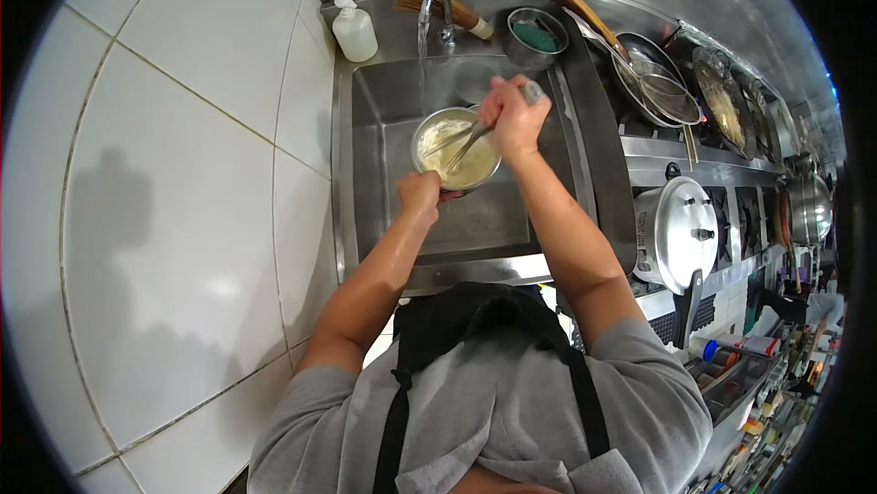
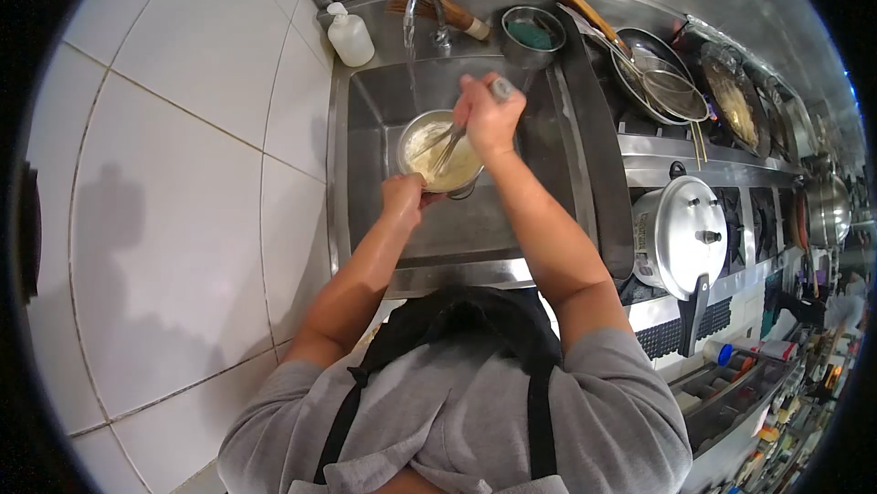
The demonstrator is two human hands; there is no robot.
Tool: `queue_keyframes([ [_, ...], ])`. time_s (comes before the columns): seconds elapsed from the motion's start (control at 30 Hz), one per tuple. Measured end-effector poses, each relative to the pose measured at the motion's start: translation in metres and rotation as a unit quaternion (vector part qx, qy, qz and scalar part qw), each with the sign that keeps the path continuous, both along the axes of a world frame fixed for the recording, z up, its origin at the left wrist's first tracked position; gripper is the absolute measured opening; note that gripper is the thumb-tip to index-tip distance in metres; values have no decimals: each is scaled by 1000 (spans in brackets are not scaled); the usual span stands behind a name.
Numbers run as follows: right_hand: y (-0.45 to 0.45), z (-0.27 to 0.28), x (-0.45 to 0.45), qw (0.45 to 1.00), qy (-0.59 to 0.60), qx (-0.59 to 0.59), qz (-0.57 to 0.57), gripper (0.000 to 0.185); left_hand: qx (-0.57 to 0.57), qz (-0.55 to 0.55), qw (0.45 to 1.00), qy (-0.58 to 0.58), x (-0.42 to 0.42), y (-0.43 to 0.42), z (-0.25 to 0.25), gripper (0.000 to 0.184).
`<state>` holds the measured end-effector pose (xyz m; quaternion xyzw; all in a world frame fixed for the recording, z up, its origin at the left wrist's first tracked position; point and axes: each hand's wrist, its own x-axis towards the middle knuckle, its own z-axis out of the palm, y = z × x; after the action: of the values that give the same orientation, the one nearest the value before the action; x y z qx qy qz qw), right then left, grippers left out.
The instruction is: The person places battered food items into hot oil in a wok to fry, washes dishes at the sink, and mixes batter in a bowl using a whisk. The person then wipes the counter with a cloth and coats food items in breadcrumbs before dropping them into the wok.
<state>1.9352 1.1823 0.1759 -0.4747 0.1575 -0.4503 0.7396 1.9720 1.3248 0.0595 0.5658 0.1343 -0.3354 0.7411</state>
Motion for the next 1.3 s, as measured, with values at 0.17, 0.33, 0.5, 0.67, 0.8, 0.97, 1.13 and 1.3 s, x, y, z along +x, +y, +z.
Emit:
queue_keyframes([
  [0.17,-3,4,-11,994,50,-43,86,32,23,-13,1000,-1,4,7,-1,20],
  [0.33,-29,-3,8,999,-17,-27,11,29,31,-6,999,-5,-3,5,6,22],
  [0.5,-13,-17,20,996,-16,1,82,32,0,-18,1000,15,26,-5,-1,26],
  [0.67,-37,-7,46,994,46,-38,91,33,-7,13,1000,10,51,-14,-11,28],
  [0.8,-46,-16,82,999,0,-49,-6,34,1,53,998,17,74,-31,-12,30],
  [0.97,-49,-27,109,997,-13,-9,79,32,-52,45,997,39,118,-44,-29,30],
  [1.13,-55,-15,104,998,16,-9,63,31,-25,69,997,-5,100,-33,-21,24],
  [1.3,-37,-22,80,998,-6,22,60,35,2,29,1000,8,71,-26,-10,26],
])
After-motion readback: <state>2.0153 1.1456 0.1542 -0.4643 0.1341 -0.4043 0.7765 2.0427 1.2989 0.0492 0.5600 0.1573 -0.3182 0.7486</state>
